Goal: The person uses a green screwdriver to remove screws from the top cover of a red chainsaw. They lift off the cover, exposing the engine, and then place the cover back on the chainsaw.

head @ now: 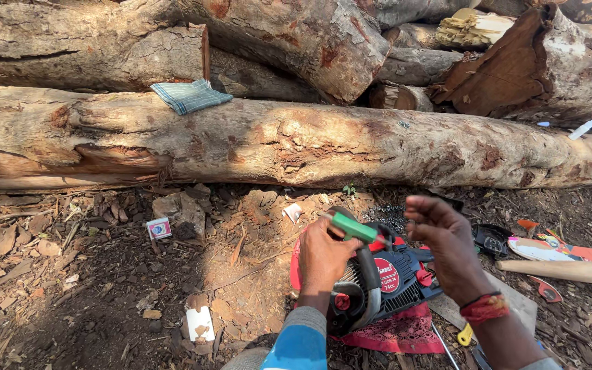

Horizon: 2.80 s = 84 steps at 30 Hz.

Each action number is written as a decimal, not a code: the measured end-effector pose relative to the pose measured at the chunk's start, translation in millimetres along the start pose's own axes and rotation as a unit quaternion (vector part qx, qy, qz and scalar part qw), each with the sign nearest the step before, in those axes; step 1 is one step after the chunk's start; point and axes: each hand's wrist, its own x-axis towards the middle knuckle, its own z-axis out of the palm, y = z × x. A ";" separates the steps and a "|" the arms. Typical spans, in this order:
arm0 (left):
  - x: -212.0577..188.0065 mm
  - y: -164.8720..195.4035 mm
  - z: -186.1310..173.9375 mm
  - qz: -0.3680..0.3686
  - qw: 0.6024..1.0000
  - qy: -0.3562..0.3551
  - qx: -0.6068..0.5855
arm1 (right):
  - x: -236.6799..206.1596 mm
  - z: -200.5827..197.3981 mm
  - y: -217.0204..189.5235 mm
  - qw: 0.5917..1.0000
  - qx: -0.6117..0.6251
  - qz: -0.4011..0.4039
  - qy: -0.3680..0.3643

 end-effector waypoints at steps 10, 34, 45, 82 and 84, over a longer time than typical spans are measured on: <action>6.3 -16.5 20.4 0.120 0.991 0.045 -0.029 | -26.2 54.2 71.8 0.998 -0.069 -0.001 -0.011; 1.1 -23.1 -3.0 0.038 0.996 -0.060 0.050 | -25.6 57.5 96.9 0.996 -0.074 -0.035 0.038; -2.7 -20.6 -9.0 0.030 0.990 -0.060 0.123 | -27.2 61.4 93.5 0.986 -0.124 -0.111 0.019; -5.6 -54.9 -9.5 -0.082 0.959 -0.134 0.234 | -27.1 60.7 83.2 0.962 -0.232 -0.141 0.005; -7.0 -47.4 -11.4 -0.076 0.960 -0.134 0.234 | -28.4 59.2 78.0 0.964 -0.234 -0.123 0.002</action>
